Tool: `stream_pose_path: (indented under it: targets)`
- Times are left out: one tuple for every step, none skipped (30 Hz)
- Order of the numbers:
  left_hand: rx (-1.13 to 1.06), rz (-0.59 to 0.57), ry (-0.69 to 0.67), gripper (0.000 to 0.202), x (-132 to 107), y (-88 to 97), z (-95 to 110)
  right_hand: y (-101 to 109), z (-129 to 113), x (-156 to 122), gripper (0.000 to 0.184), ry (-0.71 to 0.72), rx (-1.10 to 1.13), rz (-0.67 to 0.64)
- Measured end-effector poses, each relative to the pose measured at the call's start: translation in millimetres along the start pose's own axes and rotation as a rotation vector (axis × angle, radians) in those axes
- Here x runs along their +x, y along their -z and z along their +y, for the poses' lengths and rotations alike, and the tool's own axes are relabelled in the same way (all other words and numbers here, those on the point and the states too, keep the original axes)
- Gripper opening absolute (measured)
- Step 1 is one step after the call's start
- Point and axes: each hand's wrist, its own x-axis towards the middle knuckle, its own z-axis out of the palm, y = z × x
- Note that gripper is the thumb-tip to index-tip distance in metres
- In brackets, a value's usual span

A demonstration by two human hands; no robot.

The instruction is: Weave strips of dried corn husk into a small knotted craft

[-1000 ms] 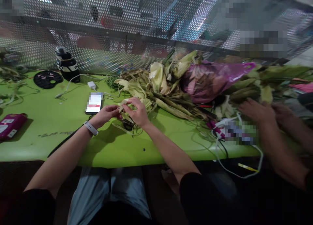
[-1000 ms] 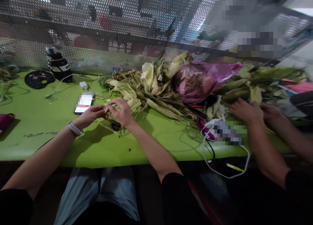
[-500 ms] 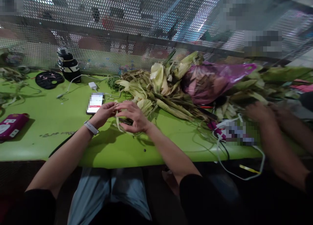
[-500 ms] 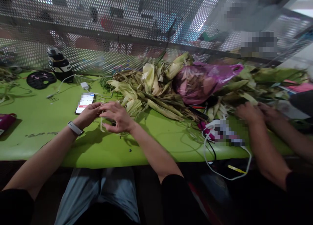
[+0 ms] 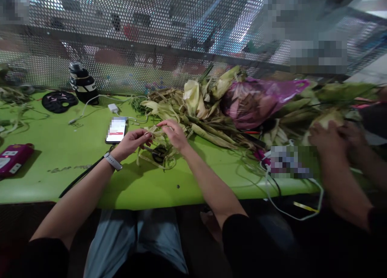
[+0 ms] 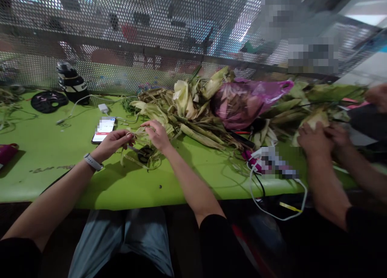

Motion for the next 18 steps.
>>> stream_pose_path:
  targets:
    - [-0.005,0.004,0.000,0.031,-0.5,0.2,0.6,0.5,1.5,0.5,0.020,-0.016,0.023,-0.027]
    - [-0.024,0.010,0.006,0.031,-0.7,0.4,0.8,0.8,2.4,0.8,0.020,-0.019,0.039,-0.031]
    - [-0.054,0.020,0.017,0.031,-0.7,0.7,0.4,1.1,2.5,0.9,0.020,-0.015,0.046,-0.017]
    - [-0.090,0.031,0.031,0.031,-0.6,1.0,-0.4,1.2,1.8,0.8,0.019,-0.003,0.048,0.009]
    - [-0.128,0.044,0.048,0.031,-0.3,1.3,-1.3,1.4,0.4,0.4,0.019,0.016,0.045,0.041]
    - [-0.164,0.059,0.062,0.031,0.0,1.5,-2.2,1.5,-1.6,0.0,0.018,0.037,0.037,0.070]
    - [-0.195,0.074,0.075,0.031,0.4,1.7,-2.9,1.6,-4.0,-0.5,0.017,0.058,0.026,0.090]
    - [-0.220,0.087,0.087,0.032,0.7,1.9,-3.3,1.8,-6.5,-1.1,0.017,0.075,0.011,0.103]
    - [-0.241,0.097,0.101,0.032,0.9,1.9,-3.2,2.1,-8.7,-1.8,0.016,0.090,-0.006,0.116]
    - [-0.260,0.105,0.116,0.033,1.0,1.9,-2.9,2.4,-10.6,-2.4,0.015,0.111,-0.028,0.129]
    - [-0.277,0.112,0.128,0.035,1.1,1.8,-2.3,2.8,-11.9,-3.0,0.014,0.140,-0.057,0.144]
    - [-0.290,0.119,0.138,0.036,1.1,1.7,-1.6,3.1,-12.6,-3.6,0.014,0.182,-0.093,0.159]
    - [-0.299,0.124,0.143,0.036,1.0,1.7,-0.9,3.3,-13.0,-4.3,0.016,0.234,-0.135,0.168]
    - [-0.302,0.129,0.144,0.035,0.9,1.7,-0.5,3.4,-13.1,-5.0,0.018,0.291,-0.178,0.161]
    - [-0.298,0.131,0.139,0.035,0.8,1.8,-0.3,3.2,-13.3,-5.7,0.022,0.347,-0.219,0.133]
    - [-0.290,0.130,0.130,0.034,0.7,2.1,-0.3,2.7,-13.6,-6.6,0.026,0.396,-0.257,0.089]
    - [-0.283,0.129,0.118,0.033,0.5,2.4,-0.6,1.8,-14.2,-7.5,0.031,0.438,-0.289,0.033]
    - [-0.279,0.128,0.105,0.032,0.3,2.8,-1.0,0.7,-15.2,-8.4,0.035,0.476,-0.316,-0.028]
